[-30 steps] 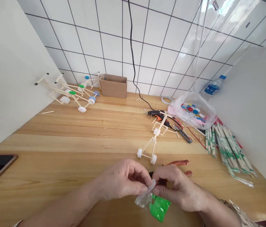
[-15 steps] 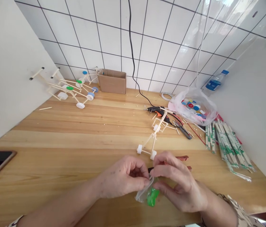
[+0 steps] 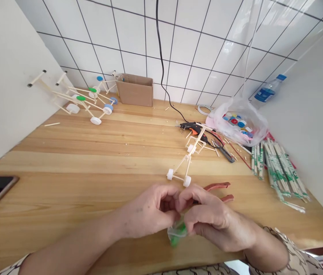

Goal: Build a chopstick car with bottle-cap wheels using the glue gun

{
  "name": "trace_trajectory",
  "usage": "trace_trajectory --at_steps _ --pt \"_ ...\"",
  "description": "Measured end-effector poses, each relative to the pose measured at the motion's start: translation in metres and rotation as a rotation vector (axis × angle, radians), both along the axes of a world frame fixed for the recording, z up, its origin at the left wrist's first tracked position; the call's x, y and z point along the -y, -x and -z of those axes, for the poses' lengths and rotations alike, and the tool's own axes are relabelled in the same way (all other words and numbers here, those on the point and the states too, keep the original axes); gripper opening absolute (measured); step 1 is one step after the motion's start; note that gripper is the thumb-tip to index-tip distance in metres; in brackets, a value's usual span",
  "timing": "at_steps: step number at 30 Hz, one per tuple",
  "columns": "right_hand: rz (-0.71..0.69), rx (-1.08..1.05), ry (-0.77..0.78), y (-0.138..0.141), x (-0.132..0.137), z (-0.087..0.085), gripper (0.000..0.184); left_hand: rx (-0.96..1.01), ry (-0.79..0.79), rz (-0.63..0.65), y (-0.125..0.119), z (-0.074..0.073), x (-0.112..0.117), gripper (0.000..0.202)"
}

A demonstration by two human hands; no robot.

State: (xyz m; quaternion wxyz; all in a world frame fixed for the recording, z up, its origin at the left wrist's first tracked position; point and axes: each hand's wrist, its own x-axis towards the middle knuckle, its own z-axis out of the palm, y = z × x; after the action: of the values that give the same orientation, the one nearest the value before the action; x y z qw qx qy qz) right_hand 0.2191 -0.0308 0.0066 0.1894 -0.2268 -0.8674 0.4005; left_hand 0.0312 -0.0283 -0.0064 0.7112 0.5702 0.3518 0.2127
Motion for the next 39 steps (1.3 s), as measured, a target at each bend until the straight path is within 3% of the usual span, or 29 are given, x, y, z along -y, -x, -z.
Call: trace_trajectory --at_steps 4,10,14,23,29,31,34,39 --pt "0.028 -0.081 0.11 0.0 0.0 0.0 0.012 -0.023 -0.131 -0.074 0.001 -0.003 0.001 0.009" --pt "0.073 -0.09 0.149 -0.001 -0.002 0.004 0.011 -0.029 -0.367 0.044 0.006 -0.002 0.003 0.026" --pt "0.062 -0.063 0.164 0.001 -0.001 0.005 0.014 -0.069 -0.429 0.098 0.004 -0.002 0.006 0.032" --pt "0.054 -0.052 0.112 0.006 0.005 0.012 0.014 -0.224 -0.214 0.16 0.005 0.0 0.008 0.019" --pt "0.084 -0.114 0.099 0.007 -0.003 -0.001 0.01 -0.156 -0.18 0.126 0.003 0.001 0.005 0.017" --pt "0.157 -0.139 0.148 0.001 -0.008 -0.006 0.004 -0.107 -0.185 0.103 0.003 0.0 0.002 0.018" --pt "0.26 -0.095 0.303 -0.012 -0.015 -0.009 0.027 -0.029 -0.175 0.036 0.007 0.004 -0.003 0.019" --pt "0.256 -0.046 0.537 -0.03 -0.02 -0.005 0.031 0.123 -0.065 -0.12 0.016 0.014 -0.007 0.029"
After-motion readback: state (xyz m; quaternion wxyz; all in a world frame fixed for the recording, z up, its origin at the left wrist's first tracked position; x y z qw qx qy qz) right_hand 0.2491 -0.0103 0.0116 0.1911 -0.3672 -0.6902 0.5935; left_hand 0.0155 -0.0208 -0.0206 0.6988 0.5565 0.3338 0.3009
